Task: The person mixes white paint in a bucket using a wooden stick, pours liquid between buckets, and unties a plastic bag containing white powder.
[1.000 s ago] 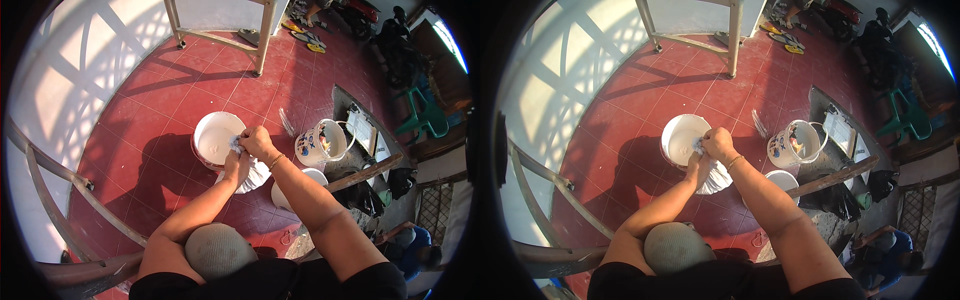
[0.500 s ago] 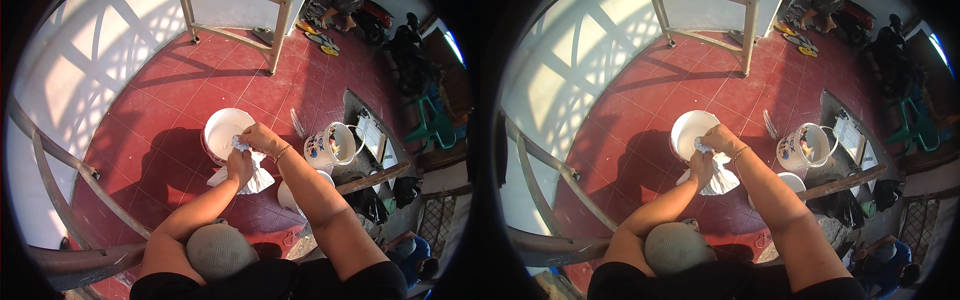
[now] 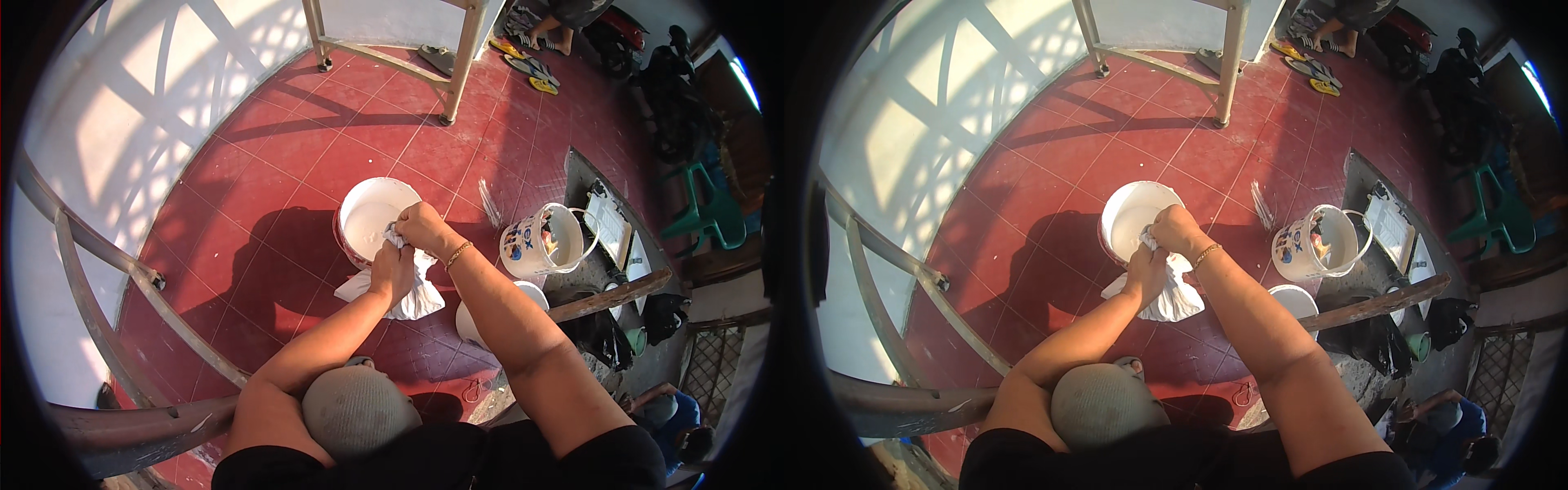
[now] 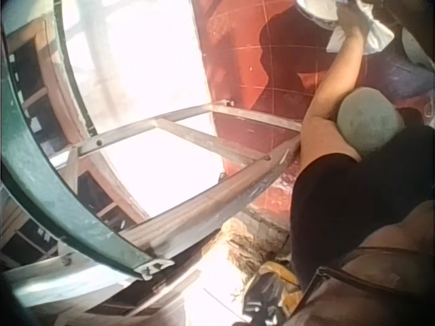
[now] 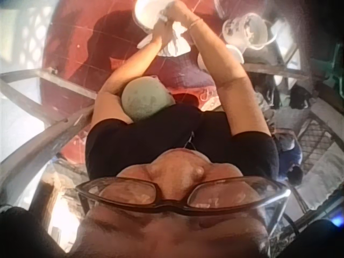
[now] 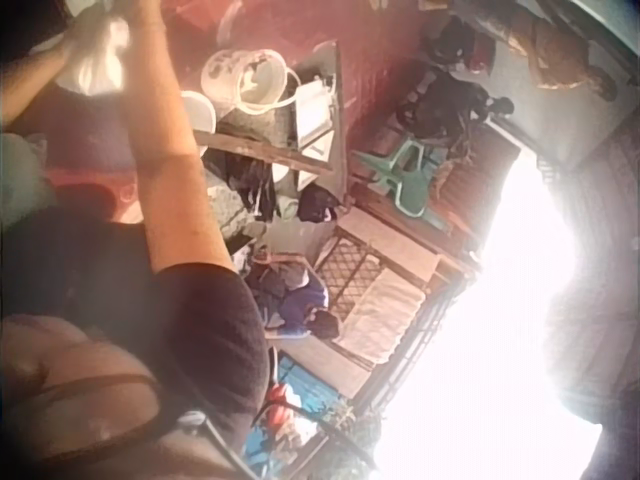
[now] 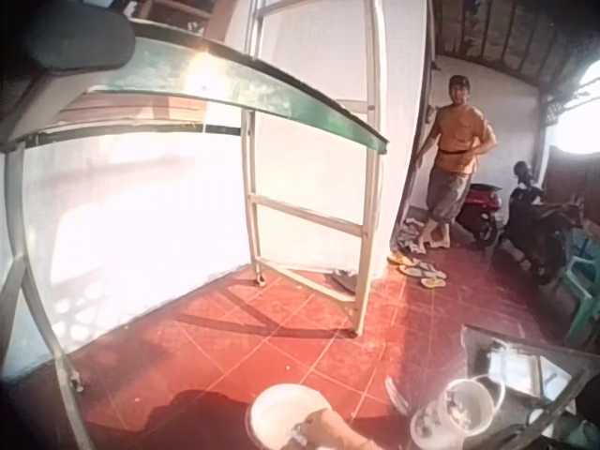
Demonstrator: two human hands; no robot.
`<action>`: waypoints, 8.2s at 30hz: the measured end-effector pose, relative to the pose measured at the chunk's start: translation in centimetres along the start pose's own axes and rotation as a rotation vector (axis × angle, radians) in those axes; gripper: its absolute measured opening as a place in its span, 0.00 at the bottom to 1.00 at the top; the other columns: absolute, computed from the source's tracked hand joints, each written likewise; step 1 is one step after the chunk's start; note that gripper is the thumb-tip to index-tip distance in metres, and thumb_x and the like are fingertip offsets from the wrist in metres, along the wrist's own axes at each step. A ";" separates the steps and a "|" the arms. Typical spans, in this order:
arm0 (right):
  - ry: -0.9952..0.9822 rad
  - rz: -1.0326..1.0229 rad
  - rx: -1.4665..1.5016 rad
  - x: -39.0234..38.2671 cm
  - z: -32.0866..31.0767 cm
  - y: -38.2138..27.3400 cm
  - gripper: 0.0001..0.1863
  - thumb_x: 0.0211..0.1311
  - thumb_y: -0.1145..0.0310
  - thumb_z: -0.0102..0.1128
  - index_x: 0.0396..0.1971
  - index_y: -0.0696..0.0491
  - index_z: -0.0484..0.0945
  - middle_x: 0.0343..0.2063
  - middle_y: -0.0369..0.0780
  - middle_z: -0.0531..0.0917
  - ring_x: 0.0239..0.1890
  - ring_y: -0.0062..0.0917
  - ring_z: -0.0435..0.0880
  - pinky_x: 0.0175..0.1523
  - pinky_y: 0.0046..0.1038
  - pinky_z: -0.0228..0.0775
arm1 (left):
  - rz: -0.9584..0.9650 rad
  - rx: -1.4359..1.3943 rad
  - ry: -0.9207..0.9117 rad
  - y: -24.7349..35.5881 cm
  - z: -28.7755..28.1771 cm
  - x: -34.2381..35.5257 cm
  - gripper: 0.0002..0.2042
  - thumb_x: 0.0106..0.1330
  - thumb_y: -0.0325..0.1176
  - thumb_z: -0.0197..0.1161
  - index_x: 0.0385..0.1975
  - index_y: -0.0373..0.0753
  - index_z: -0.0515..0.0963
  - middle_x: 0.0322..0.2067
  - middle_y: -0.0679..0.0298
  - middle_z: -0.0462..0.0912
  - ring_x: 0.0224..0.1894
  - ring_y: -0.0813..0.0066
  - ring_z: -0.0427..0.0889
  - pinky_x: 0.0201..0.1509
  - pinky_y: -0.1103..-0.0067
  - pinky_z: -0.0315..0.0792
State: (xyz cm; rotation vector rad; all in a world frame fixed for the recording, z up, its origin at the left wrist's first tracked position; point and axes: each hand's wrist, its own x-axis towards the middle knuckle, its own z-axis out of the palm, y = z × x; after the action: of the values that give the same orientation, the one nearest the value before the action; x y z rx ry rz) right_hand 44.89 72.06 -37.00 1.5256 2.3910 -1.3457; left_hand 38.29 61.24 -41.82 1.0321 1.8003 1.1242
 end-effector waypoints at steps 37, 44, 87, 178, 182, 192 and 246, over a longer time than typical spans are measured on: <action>-0.233 0.033 0.108 -1.6 -2.1 -1.6 0.15 0.51 0.66 0.63 0.28 0.65 0.81 0.22 0.45 0.81 0.23 0.27 0.80 0.25 0.28 0.73 | 0.083 0.064 0.027 -0.3 -0.3 -0.8 0.20 0.65 0.40 0.47 0.29 0.23 0.73 0.23 0.41 0.78 0.31 0.45 0.78 0.36 0.60 0.67; -0.072 -0.015 0.160 -1.0 0.0 0.1 0.11 0.49 0.71 0.62 0.31 0.63 0.81 0.21 0.40 0.81 0.22 0.21 0.78 0.28 0.26 0.71 | 0.061 0.172 -0.008 0.5 -0.1 -0.7 0.16 0.64 0.35 0.50 0.24 0.25 0.75 0.25 0.37 0.78 0.34 0.38 0.78 0.38 0.57 0.70; 0.158 -0.051 0.028 0.2 2.5 0.7 0.08 0.45 0.71 0.56 0.22 0.59 0.81 0.24 0.53 0.81 0.32 0.43 0.82 0.41 0.36 0.73 | -0.002 0.178 -0.016 0.4 -0.2 -0.6 0.19 0.65 0.38 0.48 0.24 0.26 0.78 0.28 0.38 0.79 0.36 0.39 0.79 0.38 0.58 0.71; 0.168 -0.017 -0.210 -3.0 2.8 -2.3 0.33 0.66 0.44 0.40 0.40 0.62 0.80 0.48 0.54 0.77 0.48 0.43 0.78 0.54 0.40 0.68 | -0.083 -0.336 0.122 -1.0 -8.6 -8.7 0.07 0.63 0.32 0.50 0.28 0.36 0.72 0.26 0.69 0.72 0.30 0.82 0.67 0.35 0.79 0.63; 0.119 -0.081 0.541 -3.2 2.2 -1.3 0.33 0.66 0.43 0.41 0.43 0.63 0.77 0.33 0.47 0.81 0.32 0.27 0.78 0.36 0.32 0.73 | 0.339 -0.109 0.125 -3.4 -8.6 -8.9 0.09 0.65 0.29 0.50 0.34 0.31 0.74 0.30 0.55 0.74 0.32 0.66 0.72 0.36 0.73 0.66; -0.104 -0.133 0.927 -10.0 0.1 0.7 0.30 0.70 0.44 0.33 0.46 0.54 0.76 0.33 0.36 0.81 0.34 0.19 0.77 0.37 0.23 0.71 | 0.306 -0.067 -0.111 4.7 -8.2 -11.2 0.09 0.68 0.26 0.48 0.39 0.27 0.73 0.33 0.53 0.77 0.35 0.69 0.74 0.38 0.75 0.67; 0.225 0.004 1.303 -31.3 -5.8 17.7 0.23 0.70 0.57 0.34 0.50 0.61 0.68 0.43 0.46 0.76 0.32 0.31 0.83 0.33 0.28 0.79 | 0.115 -0.493 -0.522 26.7 2.7 -17.4 0.13 0.69 0.25 0.48 0.50 0.28 0.68 0.41 0.58 0.77 0.43 0.77 0.77 0.51 0.77 0.70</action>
State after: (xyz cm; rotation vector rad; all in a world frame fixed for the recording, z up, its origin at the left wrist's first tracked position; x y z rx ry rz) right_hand 76.97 55.51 -31.79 1.8102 1.4334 -3.1477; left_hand 53.63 53.88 -14.71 1.0117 1.0002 1.1549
